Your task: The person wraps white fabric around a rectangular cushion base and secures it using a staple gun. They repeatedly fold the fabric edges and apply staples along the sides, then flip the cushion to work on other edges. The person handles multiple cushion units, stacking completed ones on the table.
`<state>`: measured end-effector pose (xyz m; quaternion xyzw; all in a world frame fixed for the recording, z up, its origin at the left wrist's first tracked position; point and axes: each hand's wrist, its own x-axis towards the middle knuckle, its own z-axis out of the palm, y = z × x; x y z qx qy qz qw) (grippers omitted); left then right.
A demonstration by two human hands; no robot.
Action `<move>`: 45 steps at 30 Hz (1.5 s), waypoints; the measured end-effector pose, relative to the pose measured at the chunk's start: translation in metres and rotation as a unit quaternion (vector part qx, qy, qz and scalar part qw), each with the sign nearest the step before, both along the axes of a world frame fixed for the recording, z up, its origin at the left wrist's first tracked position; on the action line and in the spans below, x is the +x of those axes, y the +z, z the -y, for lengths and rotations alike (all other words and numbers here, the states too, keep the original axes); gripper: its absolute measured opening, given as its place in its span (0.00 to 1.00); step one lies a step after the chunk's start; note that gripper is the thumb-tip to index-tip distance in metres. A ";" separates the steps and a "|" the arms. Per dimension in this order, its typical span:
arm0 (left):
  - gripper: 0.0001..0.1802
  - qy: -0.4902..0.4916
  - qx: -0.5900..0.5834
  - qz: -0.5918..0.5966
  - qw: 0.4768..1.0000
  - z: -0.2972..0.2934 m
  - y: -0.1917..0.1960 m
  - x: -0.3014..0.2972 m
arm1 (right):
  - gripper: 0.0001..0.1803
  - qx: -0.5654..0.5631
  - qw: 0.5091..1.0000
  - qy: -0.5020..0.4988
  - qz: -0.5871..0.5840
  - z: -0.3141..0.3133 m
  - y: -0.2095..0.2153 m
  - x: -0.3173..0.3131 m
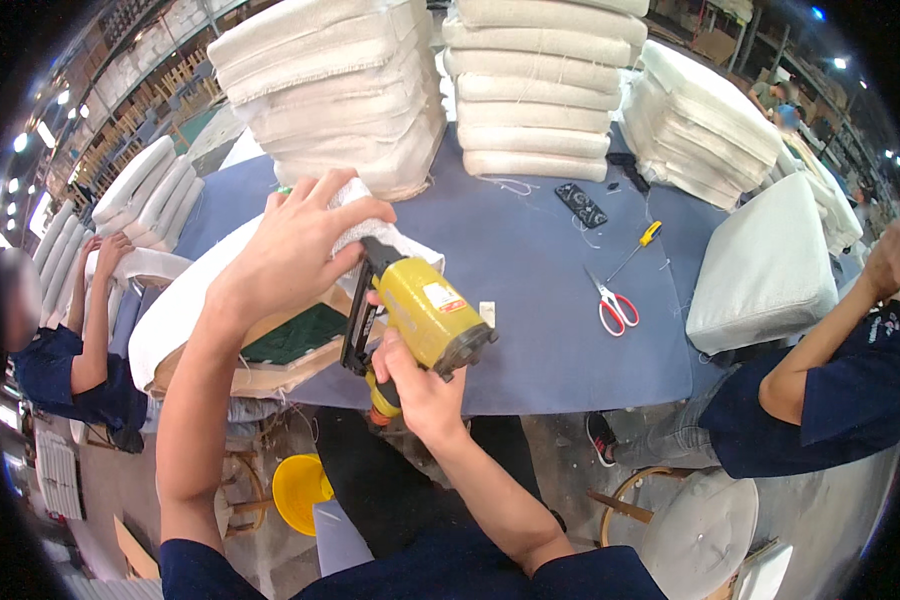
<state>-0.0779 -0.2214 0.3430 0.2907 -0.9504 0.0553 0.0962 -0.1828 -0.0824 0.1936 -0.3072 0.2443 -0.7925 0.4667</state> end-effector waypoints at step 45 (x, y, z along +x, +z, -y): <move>0.51 0.131 -0.166 -0.254 0.944 -0.196 -0.005 0.263 | 0.46 0.271 0.912 0.288 0.109 -0.025 -0.199 0.015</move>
